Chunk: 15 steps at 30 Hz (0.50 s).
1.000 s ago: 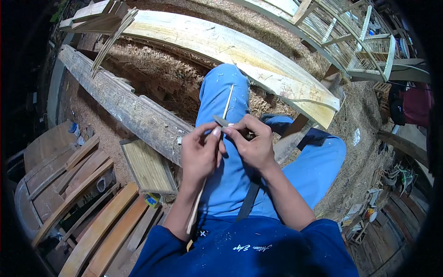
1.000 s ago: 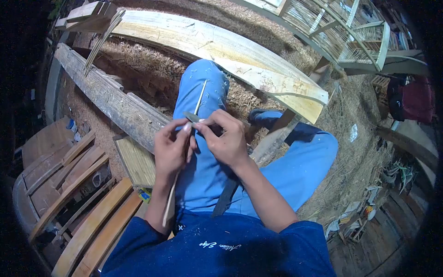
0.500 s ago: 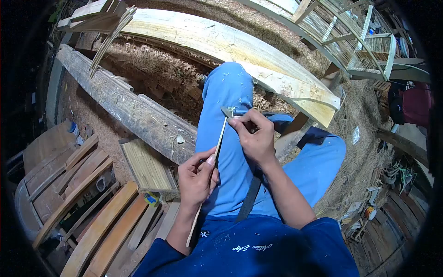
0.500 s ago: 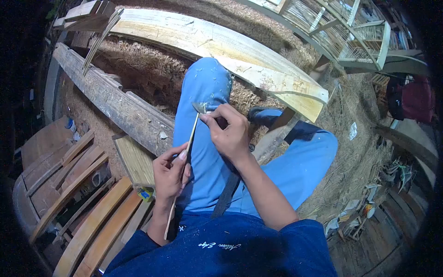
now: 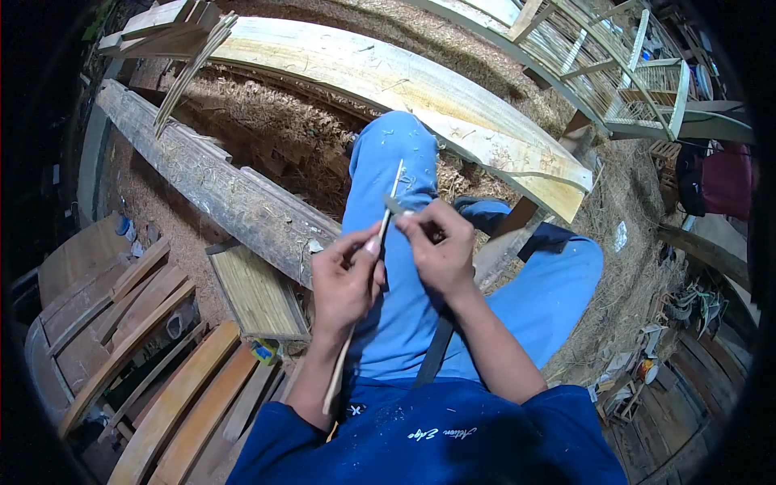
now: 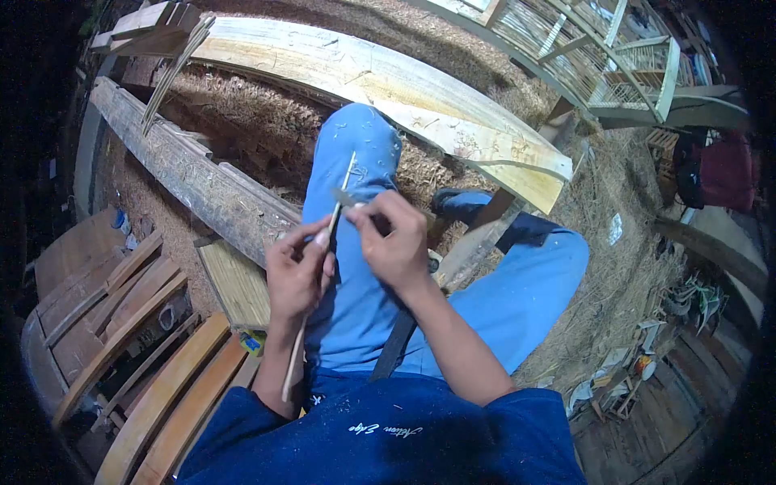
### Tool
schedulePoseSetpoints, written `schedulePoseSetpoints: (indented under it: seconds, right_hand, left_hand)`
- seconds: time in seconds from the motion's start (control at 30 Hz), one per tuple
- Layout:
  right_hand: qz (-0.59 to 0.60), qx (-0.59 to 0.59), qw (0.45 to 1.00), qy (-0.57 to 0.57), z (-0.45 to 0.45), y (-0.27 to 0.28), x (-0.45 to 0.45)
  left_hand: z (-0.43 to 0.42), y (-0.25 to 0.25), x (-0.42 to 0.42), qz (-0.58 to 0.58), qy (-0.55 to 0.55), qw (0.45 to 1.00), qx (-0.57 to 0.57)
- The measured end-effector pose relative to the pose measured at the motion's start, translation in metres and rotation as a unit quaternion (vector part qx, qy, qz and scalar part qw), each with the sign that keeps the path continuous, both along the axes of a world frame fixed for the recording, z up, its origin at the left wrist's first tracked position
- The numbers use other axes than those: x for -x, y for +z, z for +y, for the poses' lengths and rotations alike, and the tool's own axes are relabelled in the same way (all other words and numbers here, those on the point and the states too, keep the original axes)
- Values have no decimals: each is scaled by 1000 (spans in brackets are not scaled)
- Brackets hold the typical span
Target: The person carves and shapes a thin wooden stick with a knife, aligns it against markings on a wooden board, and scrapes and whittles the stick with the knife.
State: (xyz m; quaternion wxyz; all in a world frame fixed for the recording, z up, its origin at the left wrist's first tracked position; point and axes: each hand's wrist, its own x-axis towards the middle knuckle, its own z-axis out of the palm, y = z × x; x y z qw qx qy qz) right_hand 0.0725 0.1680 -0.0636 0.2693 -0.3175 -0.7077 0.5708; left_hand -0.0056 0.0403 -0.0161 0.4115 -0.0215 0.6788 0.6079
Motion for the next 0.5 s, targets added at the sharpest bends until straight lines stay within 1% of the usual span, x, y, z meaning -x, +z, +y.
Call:
schedulePoseSetpoints:
  seconds: [0.03, 0.07, 0.13, 0.17, 0.27, 0.3, 0.37, 0.4, 0.47, 0.5]
  right_hand:
    - [-29, 51, 998, -4, 2, -1, 1]
    - [-28, 53, 998, -2, 6, -2, 2]
    - [-44, 39, 998, 7, 9, -2, 2]
    - [-75, 59, 995, 9, 10, 2, 2]
    - [-80, 52, 995, 6, 8, 0, 2]
    - [-77, 52, 996, 8, 6, 1, 3]
    - [-4, 40, 999, 18, 2, 2, 4]
    - [-2, 40, 999, 18, 0, 5, 3]
    - [-6, 28, 998, 54, 1, 13, 1]
    - [2, 57, 997, 52, -1, 9, 0]
  left_hand:
    - [-6, 3, -6, 0, -2, 1000, 7]
    - [-11, 10, -11, -16, 6, 1000, 23]
    - [-26, 14, -22, -33, 15, 999, 16]
    - [-32, 16, -27, -34, 16, 999, 16]
    - [-36, 18, -32, -45, 24, 998, 24]
    - [-32, 19, -30, -31, 21, 999, 24]
    - [-21, 16, -18, -11, 20, 999, 24]
    - [-14, 13, -10, 0, 4, 1000, 14]
    - [-2, 7, 2, 8, -16, 1000, 2]
    - [4, 4, 6, 8, -14, 1000, -7]
